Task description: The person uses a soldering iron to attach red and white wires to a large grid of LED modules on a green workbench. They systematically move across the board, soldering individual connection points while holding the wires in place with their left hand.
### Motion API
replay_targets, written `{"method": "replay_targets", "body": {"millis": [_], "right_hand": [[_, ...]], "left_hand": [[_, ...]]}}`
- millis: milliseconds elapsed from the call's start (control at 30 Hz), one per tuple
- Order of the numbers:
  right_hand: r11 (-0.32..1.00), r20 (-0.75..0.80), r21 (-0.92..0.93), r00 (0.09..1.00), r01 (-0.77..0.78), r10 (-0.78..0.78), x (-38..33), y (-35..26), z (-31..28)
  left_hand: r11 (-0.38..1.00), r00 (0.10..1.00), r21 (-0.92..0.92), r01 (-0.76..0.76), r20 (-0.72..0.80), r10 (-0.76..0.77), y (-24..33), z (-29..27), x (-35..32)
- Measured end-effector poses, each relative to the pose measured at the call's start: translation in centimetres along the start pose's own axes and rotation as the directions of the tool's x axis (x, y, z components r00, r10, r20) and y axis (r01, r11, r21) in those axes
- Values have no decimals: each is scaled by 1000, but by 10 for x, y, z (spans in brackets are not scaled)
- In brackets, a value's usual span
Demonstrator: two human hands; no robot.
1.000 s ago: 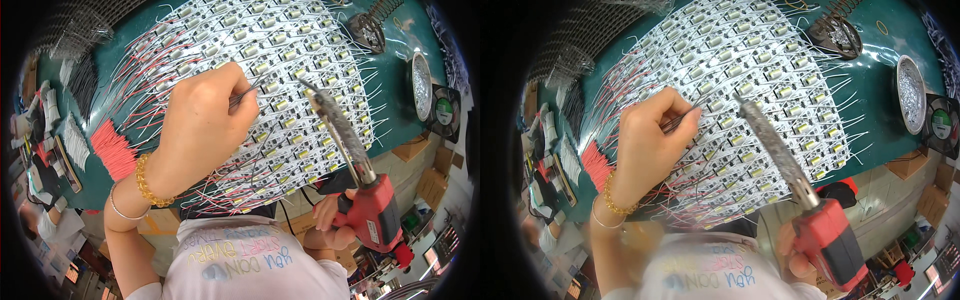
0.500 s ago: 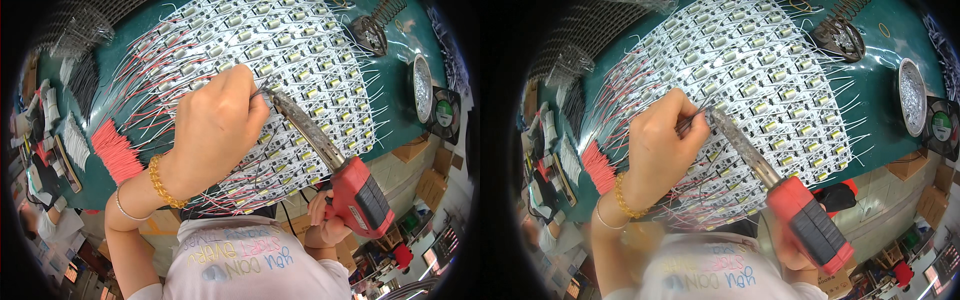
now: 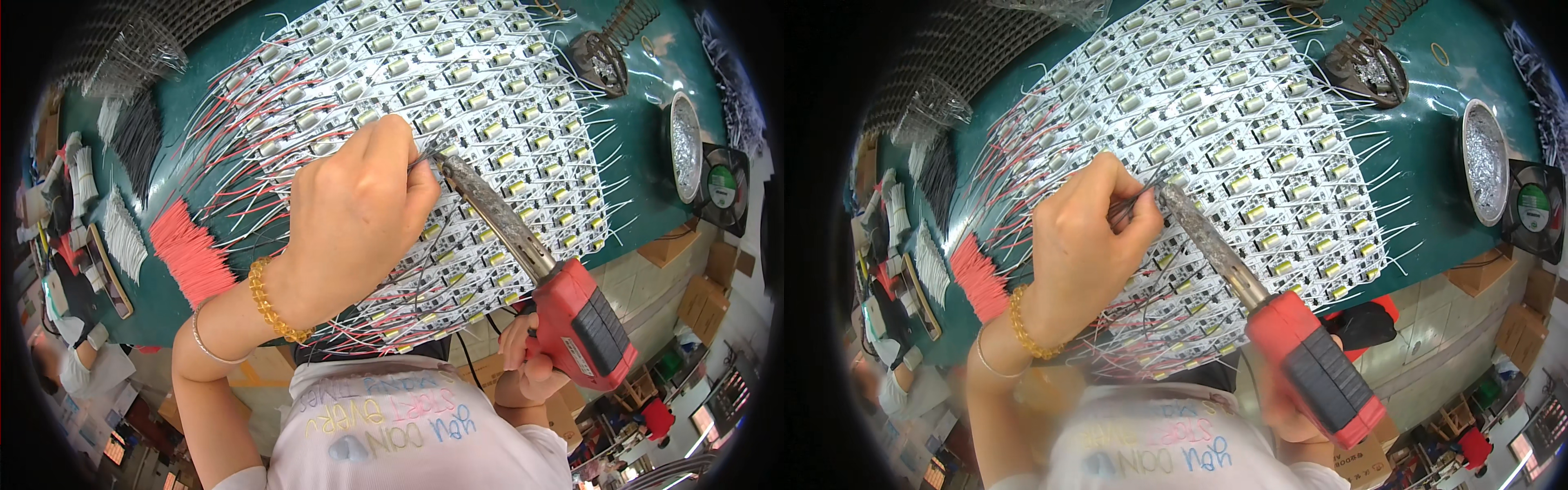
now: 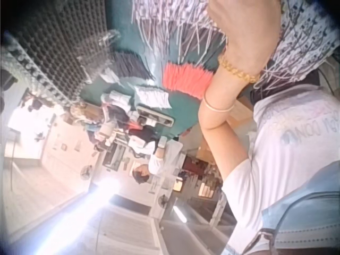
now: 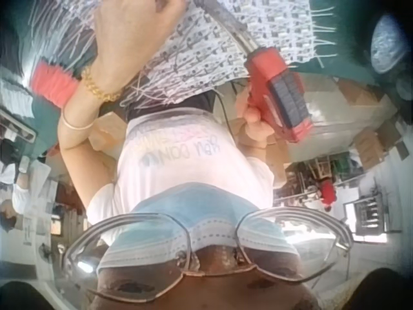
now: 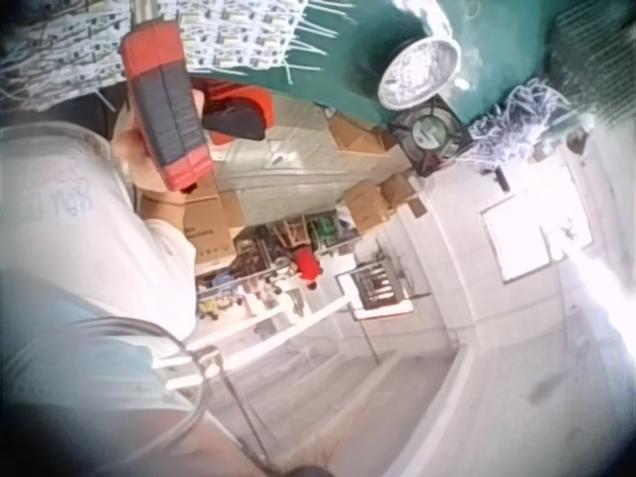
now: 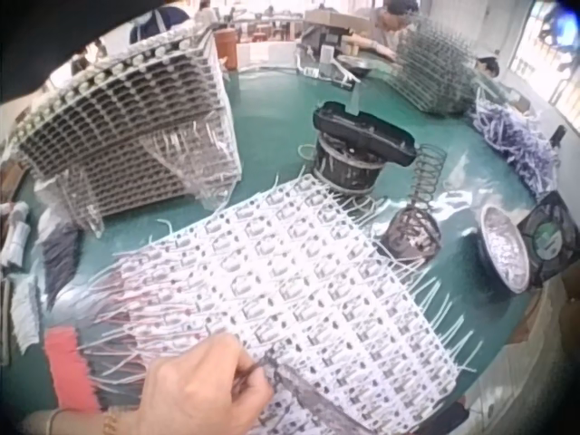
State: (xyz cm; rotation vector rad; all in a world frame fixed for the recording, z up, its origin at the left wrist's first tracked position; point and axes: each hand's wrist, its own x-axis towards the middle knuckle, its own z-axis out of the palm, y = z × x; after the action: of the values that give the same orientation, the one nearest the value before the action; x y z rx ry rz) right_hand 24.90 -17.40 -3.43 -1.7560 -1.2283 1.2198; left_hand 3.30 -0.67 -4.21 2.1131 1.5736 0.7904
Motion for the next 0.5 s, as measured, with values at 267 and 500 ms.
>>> {"method": "replay_targets", "body": {"millis": [267,500], "right_hand": [[952,-36,275,991,137,-132,-7,10,-7],[846,-100,425,946,322,-309,5,12,3]], "left_hand": [[1000,1000,-2,-3,4,3,0,-2,0],[1000,1000,-12,1,-5,-2,0,1,-2]]}}
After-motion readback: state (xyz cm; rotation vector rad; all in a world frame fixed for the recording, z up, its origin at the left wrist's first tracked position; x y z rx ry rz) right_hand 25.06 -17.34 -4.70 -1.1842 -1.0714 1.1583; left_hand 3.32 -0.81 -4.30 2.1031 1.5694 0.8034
